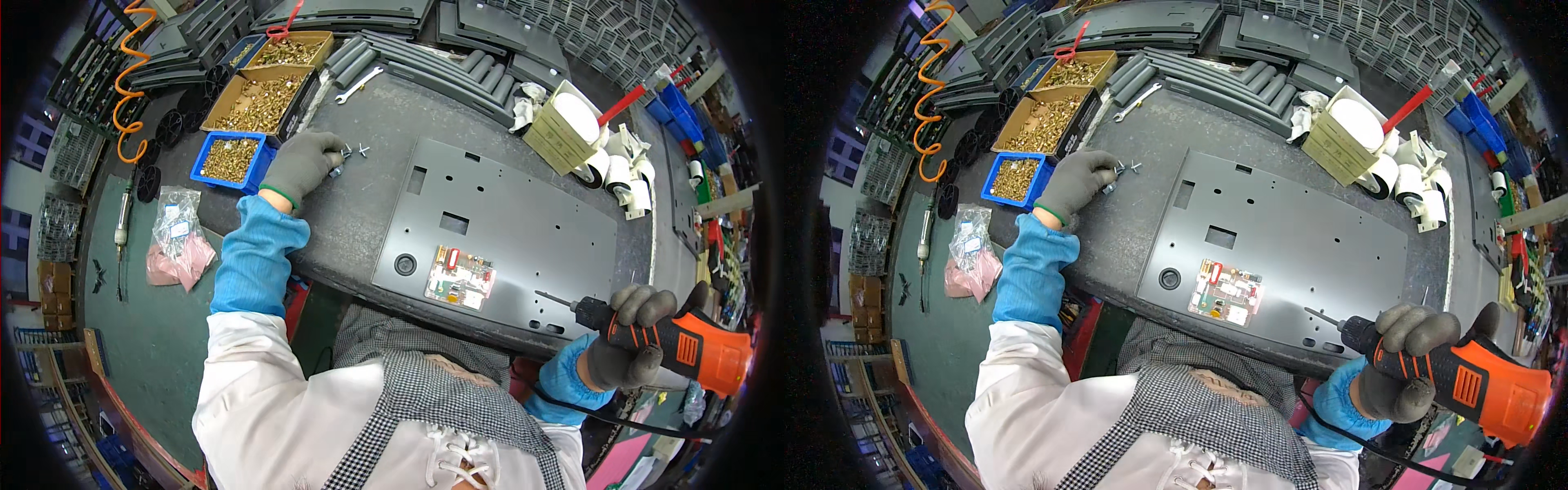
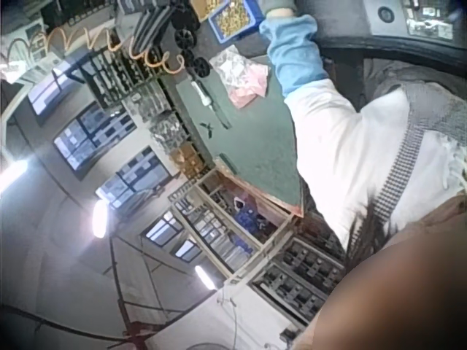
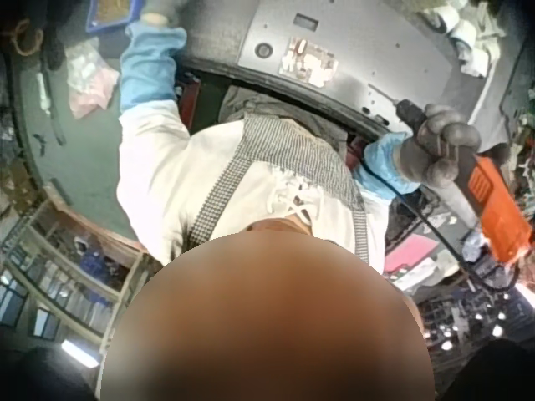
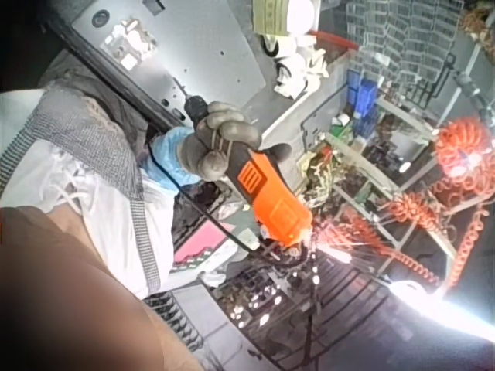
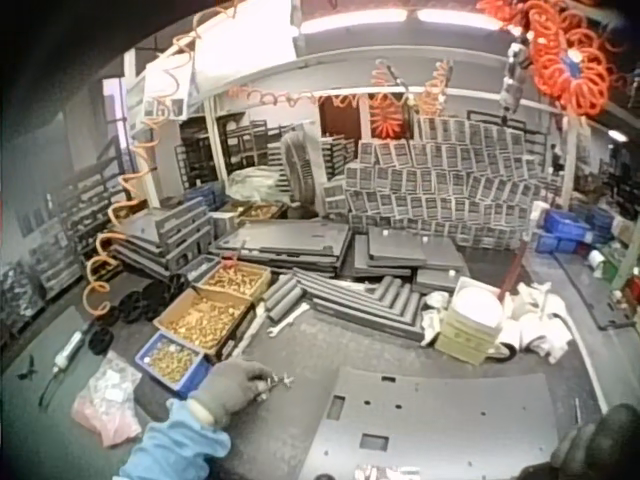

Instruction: Assemble electronic components onto a metal chassis using adhesive and an electric screwdriver.

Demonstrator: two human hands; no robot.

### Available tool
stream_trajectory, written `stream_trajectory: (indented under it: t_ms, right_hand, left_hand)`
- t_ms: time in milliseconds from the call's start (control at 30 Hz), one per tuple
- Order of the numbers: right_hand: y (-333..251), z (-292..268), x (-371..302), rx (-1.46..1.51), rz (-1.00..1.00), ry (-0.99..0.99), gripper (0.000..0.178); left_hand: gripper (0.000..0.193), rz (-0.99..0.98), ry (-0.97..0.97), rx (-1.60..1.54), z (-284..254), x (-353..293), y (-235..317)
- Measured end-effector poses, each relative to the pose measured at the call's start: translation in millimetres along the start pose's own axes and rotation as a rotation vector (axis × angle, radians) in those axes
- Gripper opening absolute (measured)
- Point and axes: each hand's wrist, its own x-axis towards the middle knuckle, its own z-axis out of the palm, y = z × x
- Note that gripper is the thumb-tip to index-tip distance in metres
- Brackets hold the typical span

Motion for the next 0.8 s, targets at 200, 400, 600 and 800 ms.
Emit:
stream_trajectory:
  t_ms: [200,400,600,800]
  right_hand:
    - [-7.0,-21.1,-8.8,-0.066,-0.042,0.086,0.094]
    - [-15.9,-33.8,-1.9,-0.125,-0.071,0.256,0.091]
    - [-18.6,-38.2,-14.4,-0.234,0.007,0.339,0.09]
    - [-24.3,-57.3,-18.1,-0.146,0.002,0.452,0.078]
  left_hand:
    - [0.025,-0.041,-0.112,0.108,-20.0,0.6,10.3]
    - [0.027,0.104,0.261,0.046,-8.3,77.8,17.9]
    - [0.022,-0.09,0.155,0.553,37.1,161.6,4.0]
    - [0.026,-0.098,0.207,0.253,15.4,137.5,27.2]
